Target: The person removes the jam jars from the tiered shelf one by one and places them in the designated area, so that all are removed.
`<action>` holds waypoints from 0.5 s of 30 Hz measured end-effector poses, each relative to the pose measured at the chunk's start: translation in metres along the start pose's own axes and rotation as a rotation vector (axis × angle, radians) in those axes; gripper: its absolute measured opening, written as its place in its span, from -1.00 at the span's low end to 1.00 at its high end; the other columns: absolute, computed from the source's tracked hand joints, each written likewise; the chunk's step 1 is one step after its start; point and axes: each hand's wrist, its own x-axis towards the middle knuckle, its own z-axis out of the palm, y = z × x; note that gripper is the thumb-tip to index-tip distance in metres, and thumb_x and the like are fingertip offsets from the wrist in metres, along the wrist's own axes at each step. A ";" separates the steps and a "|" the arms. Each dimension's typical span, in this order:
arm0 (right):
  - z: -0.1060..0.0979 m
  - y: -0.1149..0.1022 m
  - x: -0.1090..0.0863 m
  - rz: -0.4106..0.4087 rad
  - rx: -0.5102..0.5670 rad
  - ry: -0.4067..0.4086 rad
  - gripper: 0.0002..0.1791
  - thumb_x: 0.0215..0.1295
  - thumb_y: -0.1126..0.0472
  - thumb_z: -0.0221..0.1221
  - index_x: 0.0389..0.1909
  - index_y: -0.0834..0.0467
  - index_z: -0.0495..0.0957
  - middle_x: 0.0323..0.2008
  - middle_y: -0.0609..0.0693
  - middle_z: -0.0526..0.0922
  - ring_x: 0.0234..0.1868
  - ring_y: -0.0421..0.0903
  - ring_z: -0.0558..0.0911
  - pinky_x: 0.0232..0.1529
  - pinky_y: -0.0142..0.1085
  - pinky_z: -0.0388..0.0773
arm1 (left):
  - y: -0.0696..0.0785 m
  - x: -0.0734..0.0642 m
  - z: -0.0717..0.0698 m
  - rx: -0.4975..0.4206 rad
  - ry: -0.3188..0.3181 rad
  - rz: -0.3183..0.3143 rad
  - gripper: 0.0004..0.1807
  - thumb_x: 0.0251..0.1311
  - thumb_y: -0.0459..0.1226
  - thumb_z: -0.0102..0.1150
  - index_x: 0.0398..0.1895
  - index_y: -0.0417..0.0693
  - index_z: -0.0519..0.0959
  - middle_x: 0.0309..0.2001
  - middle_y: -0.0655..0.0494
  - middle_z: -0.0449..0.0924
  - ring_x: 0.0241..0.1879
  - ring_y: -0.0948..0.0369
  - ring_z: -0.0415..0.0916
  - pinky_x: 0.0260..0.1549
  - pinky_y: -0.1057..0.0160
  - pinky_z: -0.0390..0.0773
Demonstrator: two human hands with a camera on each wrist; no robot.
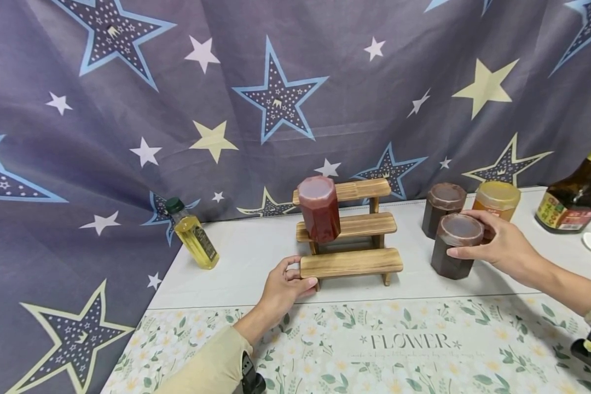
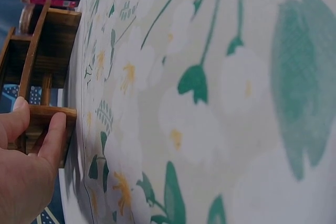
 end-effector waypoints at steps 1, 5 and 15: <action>0.000 0.000 0.000 -0.001 0.006 -0.005 -0.07 0.06 0.11 0.45 0.39 0.23 0.17 0.10 0.22 0.44 -0.21 -0.55 0.47 -0.33 -0.62 0.55 | 0.000 0.000 0.000 0.002 0.001 0.001 -0.30 0.15 -0.47 0.28 0.34 -0.23 0.21 -0.12 -0.22 0.59 -0.15 -0.02 0.64 -0.09 0.11 0.72; 0.000 0.000 -0.001 -0.008 0.033 -0.023 -0.08 0.08 0.14 0.43 0.38 0.25 0.15 0.08 0.14 0.43 -0.17 -0.56 0.46 -0.28 -0.64 0.54 | 0.001 -0.001 0.000 0.011 -0.004 0.006 -0.29 0.16 -0.46 0.28 0.36 -0.23 0.20 -0.12 -0.21 0.59 -0.15 -0.03 0.64 -0.08 0.11 0.72; -0.004 -0.002 0.001 -0.067 -0.021 -0.075 0.00 0.06 0.17 0.44 0.40 0.34 0.06 0.14 0.33 0.37 -0.17 -0.63 0.36 -0.31 -0.62 0.53 | 0.001 -0.002 0.001 0.013 -0.010 0.007 -0.27 0.16 -0.45 0.27 0.38 -0.24 0.17 -0.10 -0.22 0.58 -0.13 -0.04 0.63 -0.08 0.12 0.72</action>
